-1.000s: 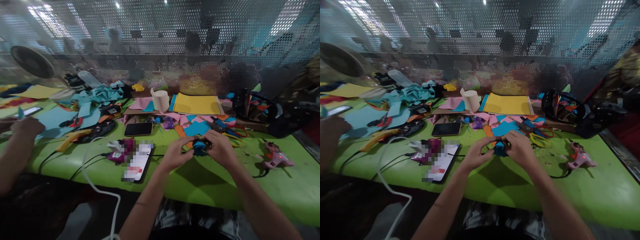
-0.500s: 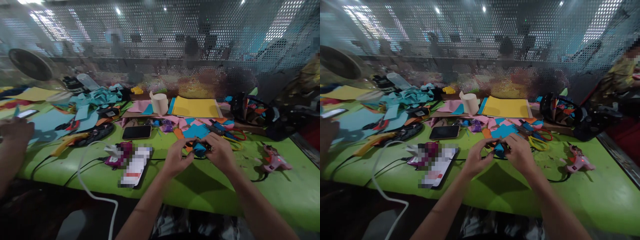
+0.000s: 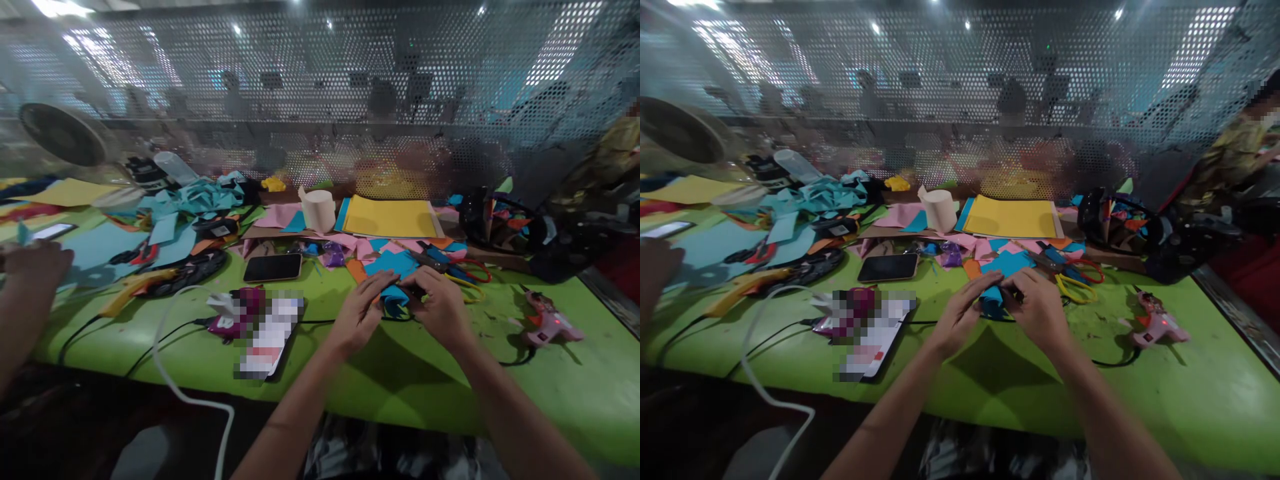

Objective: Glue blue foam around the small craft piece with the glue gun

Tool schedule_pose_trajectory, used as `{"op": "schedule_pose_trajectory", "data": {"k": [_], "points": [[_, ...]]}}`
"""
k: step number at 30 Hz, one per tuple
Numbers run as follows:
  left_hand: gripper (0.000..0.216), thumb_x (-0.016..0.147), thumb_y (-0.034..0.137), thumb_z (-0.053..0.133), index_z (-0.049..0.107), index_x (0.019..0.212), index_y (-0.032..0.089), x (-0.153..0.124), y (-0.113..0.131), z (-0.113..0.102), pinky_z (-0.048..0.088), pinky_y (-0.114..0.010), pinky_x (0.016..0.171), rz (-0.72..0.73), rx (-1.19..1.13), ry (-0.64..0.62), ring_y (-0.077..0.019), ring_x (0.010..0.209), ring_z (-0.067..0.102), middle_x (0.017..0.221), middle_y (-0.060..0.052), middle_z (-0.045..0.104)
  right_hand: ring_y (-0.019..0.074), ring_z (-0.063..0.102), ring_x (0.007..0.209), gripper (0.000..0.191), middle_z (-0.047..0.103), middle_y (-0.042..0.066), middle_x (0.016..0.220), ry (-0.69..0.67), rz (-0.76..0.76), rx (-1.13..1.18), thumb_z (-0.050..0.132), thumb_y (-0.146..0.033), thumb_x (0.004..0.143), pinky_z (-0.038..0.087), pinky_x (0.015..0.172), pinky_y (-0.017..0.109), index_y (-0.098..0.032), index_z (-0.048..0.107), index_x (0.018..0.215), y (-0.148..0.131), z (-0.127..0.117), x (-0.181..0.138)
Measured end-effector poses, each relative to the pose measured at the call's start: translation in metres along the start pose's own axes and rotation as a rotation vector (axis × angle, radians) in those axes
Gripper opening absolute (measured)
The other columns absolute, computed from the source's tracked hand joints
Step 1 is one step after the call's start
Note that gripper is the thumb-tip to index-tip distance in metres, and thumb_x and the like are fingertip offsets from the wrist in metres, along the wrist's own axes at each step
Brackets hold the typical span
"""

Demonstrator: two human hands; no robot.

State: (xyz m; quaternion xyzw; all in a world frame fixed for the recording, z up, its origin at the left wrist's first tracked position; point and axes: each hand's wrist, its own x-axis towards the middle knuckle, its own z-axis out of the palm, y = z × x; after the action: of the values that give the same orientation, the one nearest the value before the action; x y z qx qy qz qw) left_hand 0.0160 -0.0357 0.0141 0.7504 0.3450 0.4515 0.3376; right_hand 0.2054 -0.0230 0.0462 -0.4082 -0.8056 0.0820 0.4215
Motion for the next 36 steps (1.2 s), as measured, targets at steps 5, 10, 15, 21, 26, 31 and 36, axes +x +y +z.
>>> {"op": "schedule_pose_trajectory", "data": {"k": [5, 10, 15, 21, 26, 31, 36], "points": [[0.054, 0.094, 0.017, 0.036, 0.046, 0.145, 0.032, 0.002, 0.003, 0.003, 0.035, -0.037, 0.115, -0.014, 0.104, 0.000, -0.0211, 0.135, 0.047, 0.147, 0.000, 0.052, 0.0174, 0.059, 0.070, 0.008, 0.063, 0.003, 0.077, -0.007, 0.016, -0.026, 0.059, -0.013, 0.082, 0.043, 0.065, 0.027, -0.020, 0.063, 0.080, 0.000, 0.002, 0.000], [0.061, 0.086, 0.010, 0.041, 0.047, 0.144, 0.028, 0.001, 0.003, 0.005, 0.041, -0.036, 0.110, -0.016, 0.194, 0.024, -0.0219, 0.128, 0.055, 0.142, -0.004, 0.056, 0.0174, 0.059, 0.070, 0.011, 0.064, 0.003, 0.077, -0.018, 0.034, -0.023, 0.059, -0.011, 0.081, 0.042, 0.065, 0.027, -0.021, 0.062, 0.079, -0.002, 0.004, 0.000], [0.058, 0.083, 0.008, 0.046, 0.048, 0.139, 0.024, -0.002, -0.002, 0.009, 0.045, -0.038, 0.105, -0.045, 0.197, 0.090, -0.0229, 0.123, 0.059, 0.136, -0.007, 0.061, 0.0168, 0.058, 0.068, 0.011, 0.063, 0.002, 0.075, -0.005, 0.066, 0.008, 0.062, -0.009, 0.078, 0.040, 0.062, 0.026, -0.020, 0.062, 0.077, -0.004, 0.005, -0.001], [0.040, 0.084, 0.003, 0.045, 0.053, 0.117, 0.024, -0.004, -0.006, 0.015, 0.048, -0.038, 0.100, 0.006, 0.157, 0.205, -0.0212, 0.121, 0.061, 0.133, -0.008, 0.064, 0.0166, 0.059, 0.069, 0.010, 0.063, 0.002, 0.077, 0.022, 0.103, 0.043, 0.062, -0.010, 0.078, 0.041, 0.062, 0.025, -0.020, 0.063, 0.077, -0.004, 0.005, -0.002], [0.032, 0.090, 0.006, 0.045, 0.057, 0.113, 0.024, -0.002, -0.008, 0.014, 0.049, -0.037, 0.100, 0.046, 0.157, 0.221, -0.0197, 0.119, 0.062, 0.130, -0.008, 0.066, 0.0174, 0.061, 0.073, 0.017, 0.065, 0.003, 0.080, 0.030, 0.067, 0.028, 0.060, -0.004, 0.075, 0.042, 0.064, 0.025, -0.020, 0.065, 0.080, -0.003, 0.006, -0.003], [0.046, 0.086, 0.002, 0.047, 0.058, 0.123, 0.025, -0.002, -0.009, 0.013, 0.047, -0.038, 0.105, 0.068, 0.191, 0.203, -0.0201, 0.122, 0.060, 0.131, -0.006, 0.065, 0.0188, 0.062, 0.076, 0.019, 0.066, 0.004, 0.082, 0.032, 0.049, -0.028, 0.059, -0.004, 0.075, 0.044, 0.067, 0.027, -0.020, 0.066, 0.082, -0.002, 0.007, -0.004], [0.047, 0.087, 0.003, 0.045, 0.057, 0.127, 0.025, -0.002, -0.007, 0.013, 0.044, -0.038, 0.107, 0.022, 0.146, 0.182, -0.0206, 0.124, 0.058, 0.132, -0.006, 0.063, 0.0191, 0.062, 0.075, 0.019, 0.067, 0.004, 0.082, 0.049, 0.038, -0.035, 0.057, -0.004, 0.075, 0.044, 0.068, 0.027, -0.020, 0.066, 0.082, -0.002, 0.008, -0.005]]}}
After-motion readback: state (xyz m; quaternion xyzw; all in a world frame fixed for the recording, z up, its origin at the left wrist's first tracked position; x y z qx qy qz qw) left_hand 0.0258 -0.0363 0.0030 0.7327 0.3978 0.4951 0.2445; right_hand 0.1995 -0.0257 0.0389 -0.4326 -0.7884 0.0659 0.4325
